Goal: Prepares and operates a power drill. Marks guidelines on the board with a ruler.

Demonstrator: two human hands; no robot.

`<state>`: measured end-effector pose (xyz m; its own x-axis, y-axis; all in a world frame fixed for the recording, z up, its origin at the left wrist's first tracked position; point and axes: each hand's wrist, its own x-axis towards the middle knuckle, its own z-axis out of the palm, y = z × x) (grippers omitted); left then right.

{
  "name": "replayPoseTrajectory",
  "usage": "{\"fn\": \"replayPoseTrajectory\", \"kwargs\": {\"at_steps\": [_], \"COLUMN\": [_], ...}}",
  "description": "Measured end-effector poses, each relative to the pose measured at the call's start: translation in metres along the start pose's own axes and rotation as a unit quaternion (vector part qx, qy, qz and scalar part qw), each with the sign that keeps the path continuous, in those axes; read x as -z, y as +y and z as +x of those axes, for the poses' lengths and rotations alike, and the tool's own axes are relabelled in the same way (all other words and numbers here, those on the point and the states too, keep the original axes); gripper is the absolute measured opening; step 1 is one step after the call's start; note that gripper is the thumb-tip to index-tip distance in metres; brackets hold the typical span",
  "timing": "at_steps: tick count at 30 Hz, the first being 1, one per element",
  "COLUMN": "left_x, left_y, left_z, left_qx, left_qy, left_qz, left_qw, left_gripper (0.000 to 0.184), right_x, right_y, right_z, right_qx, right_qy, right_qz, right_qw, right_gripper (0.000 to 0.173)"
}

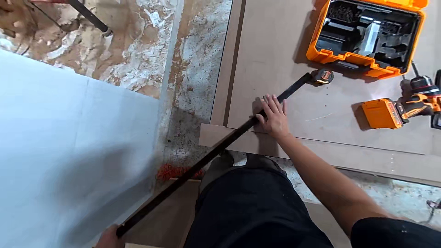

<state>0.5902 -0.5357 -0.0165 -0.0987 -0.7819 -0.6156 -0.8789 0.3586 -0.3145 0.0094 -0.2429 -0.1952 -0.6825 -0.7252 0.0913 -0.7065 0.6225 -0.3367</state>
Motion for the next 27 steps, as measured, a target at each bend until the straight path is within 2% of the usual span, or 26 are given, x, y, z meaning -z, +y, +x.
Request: {"fn": "replayPoseTrajectory", "kwargs": {"at_steps": [3, 6, 9, 13, 15, 16, 18, 20, 24, 27], "left_x": [0.006, 0.009, 0.015, 0.017, 0.014, 0.011, 0.006, 0.003, 0.01, 0.02], "left_y": [0.03, 0.11, 0.198, 0.276, 0.29, 0.291, 0.285, 0.279, 0.279, 0.284], "left_z": [0.067, 0.109, 0.104, 0.084, 0.082, 0.083, 0.09, 0.099, 0.107, 0.106], "left_qx": [-0.049, -0.184, -0.297, -0.329, -0.314, -0.314, -0.33, -0.346, -0.356, -0.286], "left_qy": [-0.042, -0.06, -0.04, -0.003, -0.007, 0.003, 0.059, 0.103, 0.074, 0.017], "left_qz": [0.001, 0.006, -0.084, -0.132, -0.111, -0.114, -0.144, -0.184, -0.256, -0.307], "left_qw": [0.998, 0.981, 0.95, 0.935, 0.943, 0.943, 0.931, 0.914, 0.896, 0.908], "left_gripper": [0.046, 0.048, 0.053, 0.064, 0.065, 0.06, 0.046, 0.042, 0.04, 0.027], "right_x": [-0.006, -0.014, -0.017, -0.025, -0.026, -0.027, -0.028, -0.028, -0.029, -0.029], "right_y": [-0.006, 0.001, -0.001, -0.008, -0.013, -0.015, -0.022, -0.026, -0.027, -0.027], "right_z": [-0.026, -0.032, -0.038, -0.035, -0.034, -0.033, -0.033, -0.03, -0.03, -0.029], "right_qx": [-0.095, -0.094, -0.129, -0.176, -0.195, -0.2, -0.212, -0.223, -0.233, -0.233], "right_qy": [-0.02, 0.013, 0.05, 0.098, 0.091, 0.086, 0.08, 0.071, 0.066, 0.062], "right_qz": [-0.009, -0.011, -0.004, 0.003, 0.009, 0.009, 0.006, 0.006, 0.005, 0.005], "right_qw": [0.995, 0.995, 0.99, 0.979, 0.977, 0.976, 0.974, 0.972, 0.97, 0.971], "right_gripper": [0.076, 0.069, 0.067, 0.072, 0.072, 0.072, 0.072, 0.073, 0.069, 0.069]}}
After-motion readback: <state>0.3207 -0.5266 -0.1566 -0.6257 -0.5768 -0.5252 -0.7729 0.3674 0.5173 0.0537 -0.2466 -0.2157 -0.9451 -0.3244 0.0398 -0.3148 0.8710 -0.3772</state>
